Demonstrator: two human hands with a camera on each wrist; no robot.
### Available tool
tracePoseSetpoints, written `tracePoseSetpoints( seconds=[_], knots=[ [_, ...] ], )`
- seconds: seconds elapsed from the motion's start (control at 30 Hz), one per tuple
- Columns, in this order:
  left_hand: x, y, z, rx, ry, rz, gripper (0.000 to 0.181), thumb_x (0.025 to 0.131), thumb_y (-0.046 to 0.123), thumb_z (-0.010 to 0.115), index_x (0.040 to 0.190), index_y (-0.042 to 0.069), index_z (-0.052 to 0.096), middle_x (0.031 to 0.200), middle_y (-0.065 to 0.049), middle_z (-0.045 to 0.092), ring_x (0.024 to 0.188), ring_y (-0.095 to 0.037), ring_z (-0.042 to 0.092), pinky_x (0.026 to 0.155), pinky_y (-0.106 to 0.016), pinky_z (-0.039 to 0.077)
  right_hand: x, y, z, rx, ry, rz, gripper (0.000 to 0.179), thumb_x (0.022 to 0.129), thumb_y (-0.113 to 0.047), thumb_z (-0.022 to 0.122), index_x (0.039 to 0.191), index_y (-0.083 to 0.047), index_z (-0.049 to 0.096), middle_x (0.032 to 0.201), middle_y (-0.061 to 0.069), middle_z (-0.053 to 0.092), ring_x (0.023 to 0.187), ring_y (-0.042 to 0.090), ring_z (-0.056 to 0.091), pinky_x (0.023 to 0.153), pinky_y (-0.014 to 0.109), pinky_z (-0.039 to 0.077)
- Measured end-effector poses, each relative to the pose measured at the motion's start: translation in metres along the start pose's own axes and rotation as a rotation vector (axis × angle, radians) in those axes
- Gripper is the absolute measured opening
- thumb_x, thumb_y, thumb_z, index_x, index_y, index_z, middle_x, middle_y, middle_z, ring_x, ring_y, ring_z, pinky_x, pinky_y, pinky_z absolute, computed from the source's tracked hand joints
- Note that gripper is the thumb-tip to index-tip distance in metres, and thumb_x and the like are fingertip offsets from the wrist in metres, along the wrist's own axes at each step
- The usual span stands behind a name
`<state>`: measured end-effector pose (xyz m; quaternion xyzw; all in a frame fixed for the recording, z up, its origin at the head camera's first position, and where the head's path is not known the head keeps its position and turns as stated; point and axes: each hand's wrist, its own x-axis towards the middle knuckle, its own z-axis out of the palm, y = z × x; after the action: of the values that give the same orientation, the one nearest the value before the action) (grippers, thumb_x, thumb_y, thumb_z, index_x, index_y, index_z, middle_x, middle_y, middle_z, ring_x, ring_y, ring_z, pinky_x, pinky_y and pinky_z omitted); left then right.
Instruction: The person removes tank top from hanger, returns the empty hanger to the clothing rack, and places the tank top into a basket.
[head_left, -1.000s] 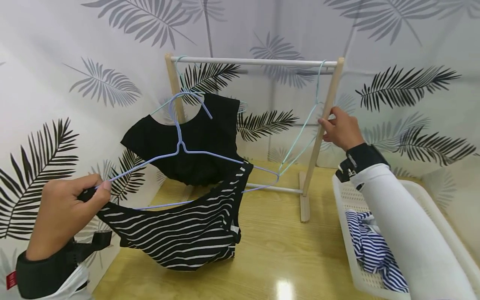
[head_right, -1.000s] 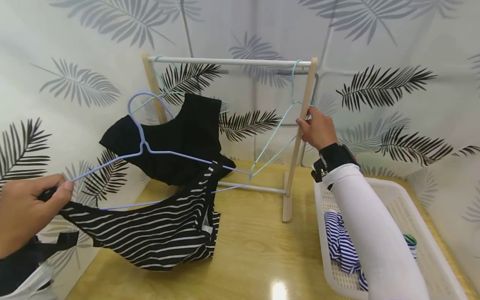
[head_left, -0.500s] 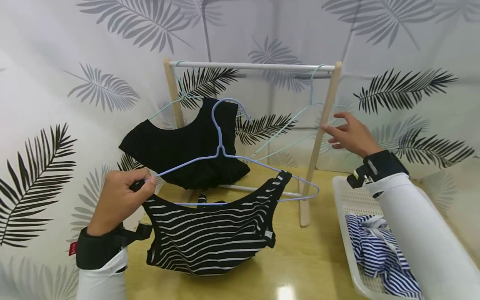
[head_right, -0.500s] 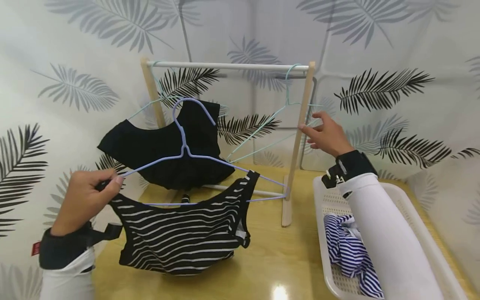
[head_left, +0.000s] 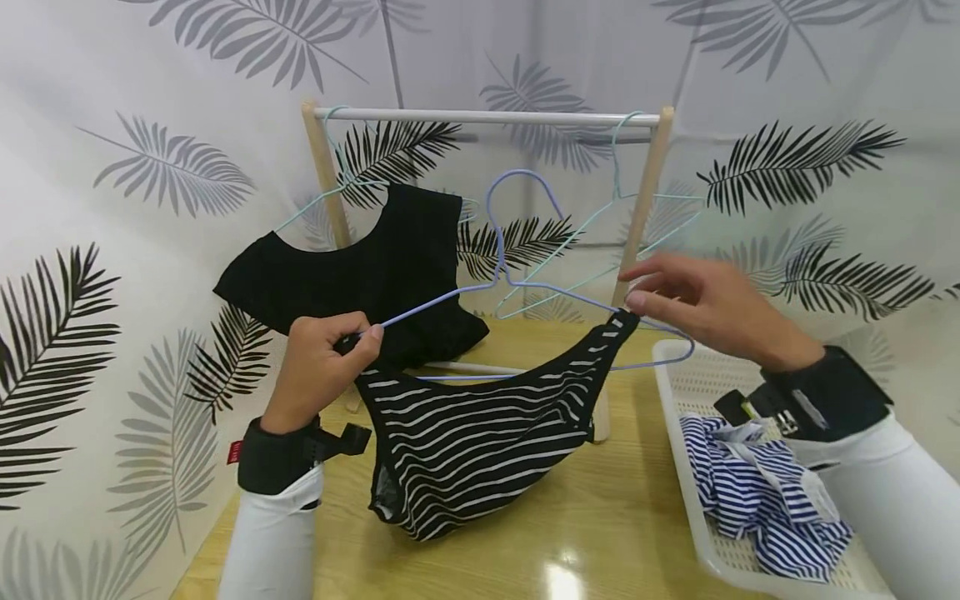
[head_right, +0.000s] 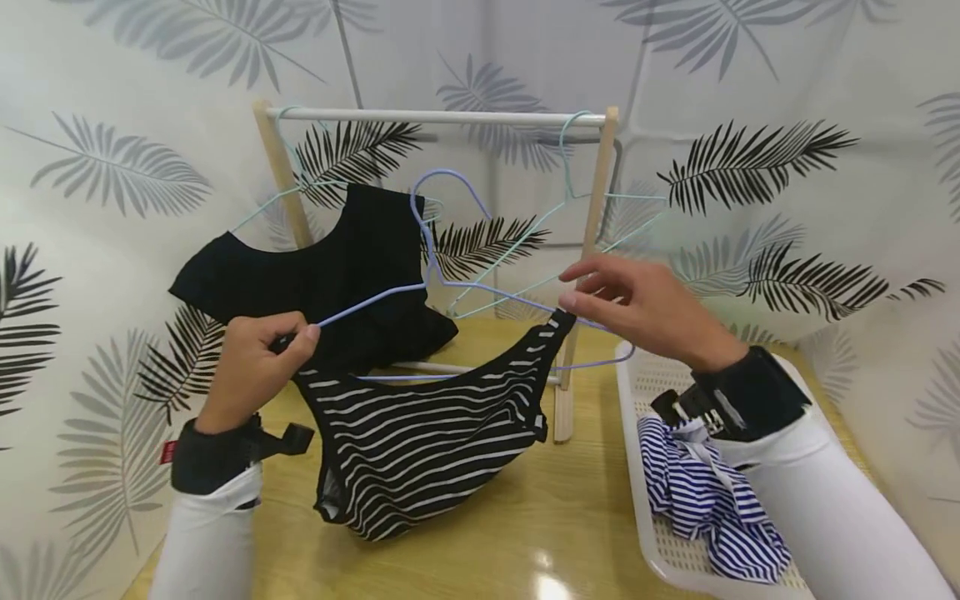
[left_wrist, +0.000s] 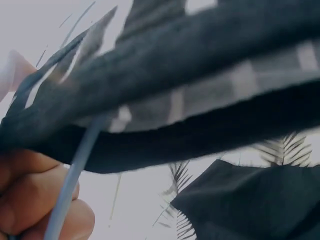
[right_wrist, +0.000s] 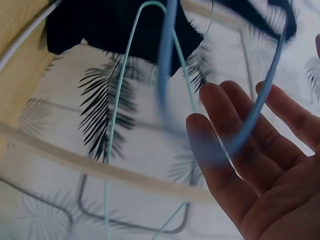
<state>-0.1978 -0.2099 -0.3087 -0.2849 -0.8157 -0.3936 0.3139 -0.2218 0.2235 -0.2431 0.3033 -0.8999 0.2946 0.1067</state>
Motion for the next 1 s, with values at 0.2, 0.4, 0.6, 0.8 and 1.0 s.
tracePoseSetpoints(
  seconds=[0.2, 0.4, 0.6, 0.8, 1.0],
  knots=[
    [0.004, 0.003, 0.015, 0.002, 0.012, -0.006, 0.024, 0.089, 0.015, 0.059, 0.065, 0.015, 0.059, 0.055, 0.008, 0.041, 0.051, -0.01, 0.04, 0.044, -0.028, 0.027, -0.01, -0.017, 0.004, -0.16, 0.06, -0.149, 0.019, 0.09, -0.016, 0.069, 0.109, -0.018, 0.07, 0.093, -0.009, 0.07, 0.083, 0.006, 0.064, 0.073, 0.03, 0.054],
    [0.001, 0.002, 0.017, -0.012, 0.042, -0.004, 0.023, 0.088, 0.014, 0.06, 0.065, 0.014, 0.06, 0.055, 0.008, 0.043, 0.05, -0.01, 0.04, 0.043, -0.027, 0.026, -0.016, -0.012, 0.001, -0.215, 0.092, -0.179, 0.02, 0.086, -0.008, 0.072, 0.104, -0.017, 0.072, 0.09, -0.011, 0.069, 0.079, 0.002, 0.063, 0.073, 0.017, 0.049],
    [-0.006, -0.006, 0.012, -0.006, 0.087, 0.008, 0.025, 0.087, 0.011, 0.061, 0.063, 0.013, 0.057, 0.053, 0.006, 0.041, 0.047, -0.009, 0.035, 0.043, -0.025, 0.022, -0.026, -0.003, -0.004, -0.254, 0.19, -0.18, 0.024, 0.082, -0.004, 0.076, 0.101, -0.018, 0.074, 0.088, -0.01, 0.07, 0.077, -0.007, 0.06, 0.066, 0.011, 0.043],
    [-0.008, -0.007, 0.009, 0.001, 0.116, 0.02, 0.024, 0.085, 0.009, 0.06, 0.061, 0.011, 0.056, 0.052, 0.006, 0.037, 0.046, -0.004, 0.031, 0.043, -0.022, 0.018, -0.039, 0.004, -0.011, -0.259, 0.249, -0.116, 0.024, 0.079, -0.003, 0.078, 0.098, -0.017, 0.075, 0.087, -0.007, 0.071, 0.077, -0.013, 0.057, 0.063, 0.01, 0.042],
    [-0.012, -0.006, 0.009, 0.012, 0.114, 0.034, 0.023, 0.084, 0.01, 0.061, 0.062, 0.014, 0.057, 0.052, 0.007, 0.038, 0.045, -0.006, 0.031, 0.042, -0.022, 0.019, -0.059, 0.012, -0.014, -0.324, 0.273, -0.011, 0.016, 0.078, -0.005, 0.079, 0.091, -0.014, 0.075, 0.083, -0.002, 0.071, 0.075, -0.008, 0.053, 0.068, 0.006, 0.038]
  ],
)
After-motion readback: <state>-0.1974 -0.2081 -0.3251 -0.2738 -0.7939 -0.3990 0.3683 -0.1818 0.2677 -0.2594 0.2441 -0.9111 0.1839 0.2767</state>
